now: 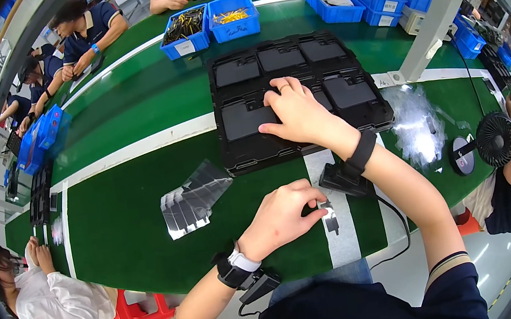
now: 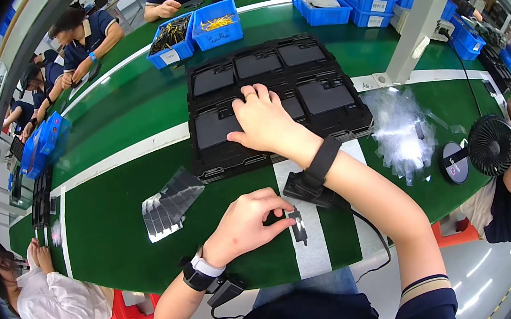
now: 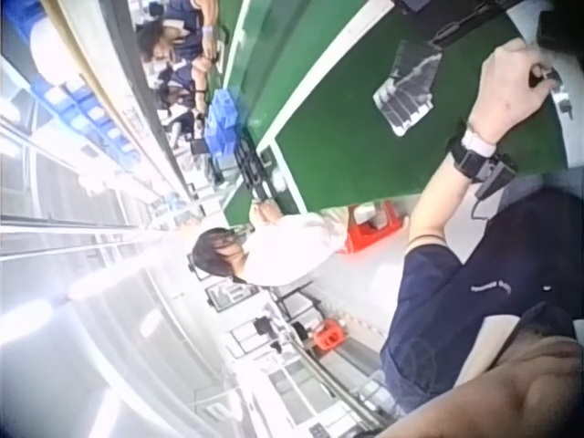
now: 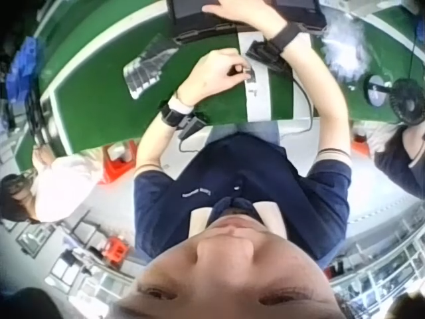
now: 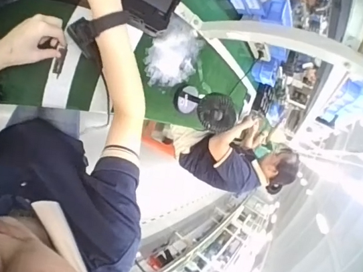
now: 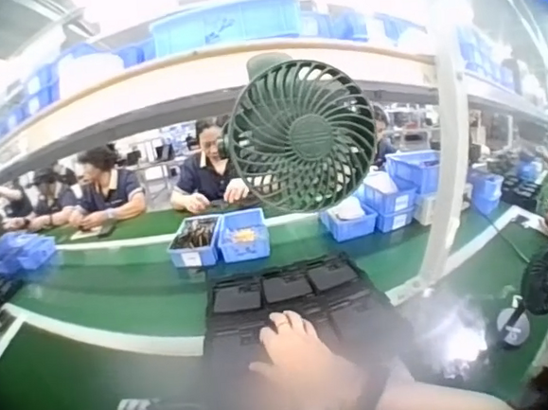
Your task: The recorder is seen assembling small electronic components on a factory production line.
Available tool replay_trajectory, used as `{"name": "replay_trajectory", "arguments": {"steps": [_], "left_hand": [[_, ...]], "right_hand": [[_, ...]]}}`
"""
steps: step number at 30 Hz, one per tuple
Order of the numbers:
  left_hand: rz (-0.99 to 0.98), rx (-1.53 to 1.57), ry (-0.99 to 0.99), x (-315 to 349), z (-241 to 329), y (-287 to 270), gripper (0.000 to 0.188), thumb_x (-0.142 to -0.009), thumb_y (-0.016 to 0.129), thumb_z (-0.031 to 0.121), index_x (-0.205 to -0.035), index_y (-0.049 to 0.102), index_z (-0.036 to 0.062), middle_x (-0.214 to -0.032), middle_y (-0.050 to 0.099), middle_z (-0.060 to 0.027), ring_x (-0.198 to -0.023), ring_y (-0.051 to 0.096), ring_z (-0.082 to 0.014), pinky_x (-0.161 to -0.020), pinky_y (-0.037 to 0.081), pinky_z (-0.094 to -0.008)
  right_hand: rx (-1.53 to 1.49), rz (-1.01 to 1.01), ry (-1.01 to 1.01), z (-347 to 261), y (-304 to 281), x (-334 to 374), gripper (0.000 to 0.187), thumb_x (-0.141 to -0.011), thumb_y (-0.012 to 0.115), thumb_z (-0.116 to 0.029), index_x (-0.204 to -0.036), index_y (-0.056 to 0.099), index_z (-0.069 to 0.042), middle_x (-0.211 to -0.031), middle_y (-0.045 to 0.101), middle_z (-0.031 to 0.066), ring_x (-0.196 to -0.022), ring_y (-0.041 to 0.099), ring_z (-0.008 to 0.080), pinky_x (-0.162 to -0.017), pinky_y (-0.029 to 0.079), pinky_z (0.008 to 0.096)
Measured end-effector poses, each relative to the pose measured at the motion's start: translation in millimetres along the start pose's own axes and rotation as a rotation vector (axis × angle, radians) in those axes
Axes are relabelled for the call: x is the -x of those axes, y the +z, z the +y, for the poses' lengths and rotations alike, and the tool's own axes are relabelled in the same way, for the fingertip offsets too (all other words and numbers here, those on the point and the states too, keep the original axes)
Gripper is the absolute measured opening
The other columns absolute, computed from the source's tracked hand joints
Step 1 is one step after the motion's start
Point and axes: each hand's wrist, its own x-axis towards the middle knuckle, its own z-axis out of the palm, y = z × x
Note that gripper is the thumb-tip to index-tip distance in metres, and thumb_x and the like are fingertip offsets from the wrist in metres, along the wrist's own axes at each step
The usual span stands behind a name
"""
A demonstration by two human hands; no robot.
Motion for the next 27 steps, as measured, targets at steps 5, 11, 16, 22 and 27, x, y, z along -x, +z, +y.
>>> {"name": "replay_trajectory", "arguments": {"steps": [5, 11, 16, 22, 27], "left_hand": [[0.141, 0.066, 0.069, -2.7, -1.7, 1.5, 0.011, -0.072, 0.075, 0.013, -0.078, 0.067, 0.0071, -0.070, 0.057, -0.0020, -0.053, 0.051, -0.0127, -0.049, 0.043, -0.0250], [0.573, 0.132, 0.207, 2.4, 4.8, -6.7, 0.017, -0.063, 0.075, 0.003, -0.064, 0.058, 0.0046, -0.065, 0.054, -0.0034, -0.054, 0.047, -0.0130, -0.048, 0.038, -0.0240], [0.742, 0.012, 0.229, -9.5, 5.6, -13.7, 0.032, -0.067, 0.072, 0.003, -0.095, 0.057, 0.0034, -0.085, 0.059, -0.0100, -0.074, 0.055, -0.0205, -0.066, 0.043, -0.0280], [0.540, 0.132, 0.037, -9.3, -2.1, -3.5, 0.030, -0.075, 0.069, 0.000, -0.103, 0.058, 0.0034, -0.089, 0.067, -0.0079, -0.077, 0.065, -0.0164, -0.069, 0.048, -0.0259], [0.524, 0.086, -0.010, -7.8, 1.7, -7.2, 0.016, -0.073, 0.071, 0.001, -0.088, 0.064, 0.0026, -0.084, 0.067, -0.0065, -0.073, 0.064, -0.0154, -0.065, 0.049, -0.0252]], "right_hand": [[-0.264, 0.040, -0.208, -11.2, -3.7, -6.6, 0.029, -0.068, 0.074, -0.023, -0.087, 0.059, -0.007, -0.097, 0.060, 0.0094, -0.094, 0.056, 0.0296, -0.082, 0.044, 0.0423], [-0.387, 0.073, -0.345, -17.8, -38.5, 26.3, 0.018, -0.074, 0.070, -0.014, -0.085, 0.060, -0.003, -0.075, 0.060, 0.0113, -0.077, 0.057, 0.0308, -0.066, 0.046, 0.0377], [-0.475, -0.123, -0.224, 15.1, -41.1, 91.4, 0.019, -0.074, 0.068, -0.015, -0.087, 0.061, -0.003, -0.073, 0.059, 0.0141, -0.071, 0.058, 0.0320, -0.064, 0.047, 0.0400], [-0.740, 0.022, -0.049, 13.3, -33.1, 105.0, 0.022, -0.073, 0.073, -0.008, -0.092, 0.063, -0.004, -0.078, 0.064, 0.0075, -0.071, 0.061, 0.0191, -0.067, 0.050, 0.0276], [-0.598, 0.194, -0.221, 19.3, -29.3, 106.4, 0.016, -0.073, 0.073, -0.006, -0.086, 0.064, -0.003, -0.078, 0.065, 0.0055, -0.069, 0.061, 0.0174, -0.064, 0.049, 0.0278]]}}
